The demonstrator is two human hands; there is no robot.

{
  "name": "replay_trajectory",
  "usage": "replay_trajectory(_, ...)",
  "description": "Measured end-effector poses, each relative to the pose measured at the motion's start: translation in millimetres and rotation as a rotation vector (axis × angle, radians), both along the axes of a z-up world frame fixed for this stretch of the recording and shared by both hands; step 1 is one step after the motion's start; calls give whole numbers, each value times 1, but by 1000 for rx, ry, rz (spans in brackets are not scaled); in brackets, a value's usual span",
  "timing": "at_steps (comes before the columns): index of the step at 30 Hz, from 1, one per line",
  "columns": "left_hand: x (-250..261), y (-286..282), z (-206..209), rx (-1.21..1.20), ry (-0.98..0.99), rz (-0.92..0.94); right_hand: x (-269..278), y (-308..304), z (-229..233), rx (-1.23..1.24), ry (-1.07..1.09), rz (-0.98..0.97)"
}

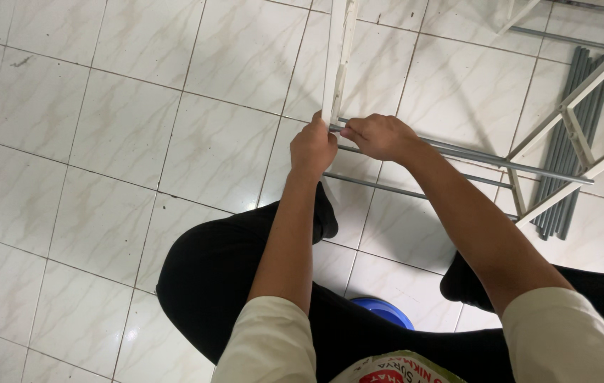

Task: The person assembles a white plastic shelving unit by inserting gray metal rods into the side frames. They sit on the floor, pick up rods one by one, and slide them into the designated slots on the shelving frame.

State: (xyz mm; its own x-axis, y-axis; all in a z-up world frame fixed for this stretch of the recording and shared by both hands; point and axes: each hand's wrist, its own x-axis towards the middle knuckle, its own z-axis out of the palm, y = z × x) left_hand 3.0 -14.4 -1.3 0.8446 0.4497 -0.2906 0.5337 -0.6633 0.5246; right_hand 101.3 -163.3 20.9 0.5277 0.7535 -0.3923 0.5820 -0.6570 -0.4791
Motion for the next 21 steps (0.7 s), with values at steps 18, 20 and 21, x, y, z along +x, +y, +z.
replay_trajectory(18, -1, 1, 1, -22, -10, -4, 1, 1, 10, 91, 94, 16)
replay_trajectory(20, 0, 3, 1, -3, -51, -11, 3, 7, 21, 47, 131, -11)
replay_trajectory(21, -2, 3, 0, 1, -67, -13, -1, 7, 25, 25, 77, 4)
